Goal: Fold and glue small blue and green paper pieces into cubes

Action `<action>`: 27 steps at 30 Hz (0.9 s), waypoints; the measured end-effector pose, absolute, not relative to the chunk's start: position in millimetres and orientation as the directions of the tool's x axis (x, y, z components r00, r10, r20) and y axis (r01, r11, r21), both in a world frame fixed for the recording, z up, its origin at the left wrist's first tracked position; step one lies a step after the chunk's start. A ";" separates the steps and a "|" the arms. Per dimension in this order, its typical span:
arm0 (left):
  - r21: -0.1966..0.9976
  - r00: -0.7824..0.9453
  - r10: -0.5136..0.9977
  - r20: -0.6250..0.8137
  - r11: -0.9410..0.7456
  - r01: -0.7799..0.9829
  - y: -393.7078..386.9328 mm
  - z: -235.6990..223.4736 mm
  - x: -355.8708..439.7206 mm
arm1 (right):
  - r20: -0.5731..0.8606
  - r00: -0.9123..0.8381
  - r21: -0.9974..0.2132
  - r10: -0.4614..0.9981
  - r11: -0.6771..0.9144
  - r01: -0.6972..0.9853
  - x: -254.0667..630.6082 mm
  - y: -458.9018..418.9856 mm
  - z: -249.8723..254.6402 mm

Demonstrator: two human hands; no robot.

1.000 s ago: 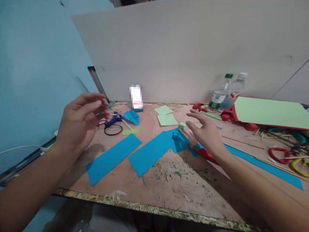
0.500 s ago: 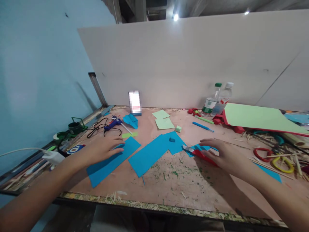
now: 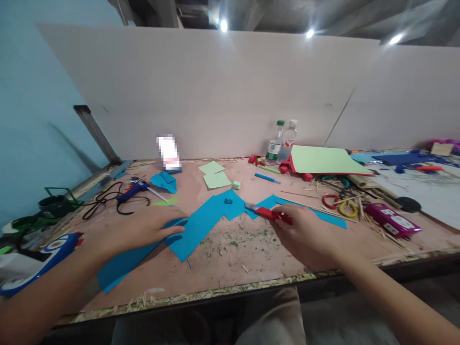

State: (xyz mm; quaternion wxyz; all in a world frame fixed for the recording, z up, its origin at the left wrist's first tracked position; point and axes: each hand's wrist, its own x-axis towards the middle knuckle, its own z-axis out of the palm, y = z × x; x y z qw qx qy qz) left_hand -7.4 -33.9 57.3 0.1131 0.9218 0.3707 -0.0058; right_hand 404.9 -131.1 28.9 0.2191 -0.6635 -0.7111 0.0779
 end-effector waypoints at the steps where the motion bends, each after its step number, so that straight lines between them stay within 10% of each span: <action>1: 0.213 0.728 0.679 -0.098 -0.700 0.682 -31.6 57.6 -0.5 | 0.211 -0.018 -0.394 0.977 0.102 0.913 407.7 -129.9 30.1; 27: 0.486 0.616 0.774 0.148 -0.600 0.636 5.5 22.0 -8.1 | 0.076 0.167 -0.263 0.983 -0.142 0.954 498.8 -35.5 42.8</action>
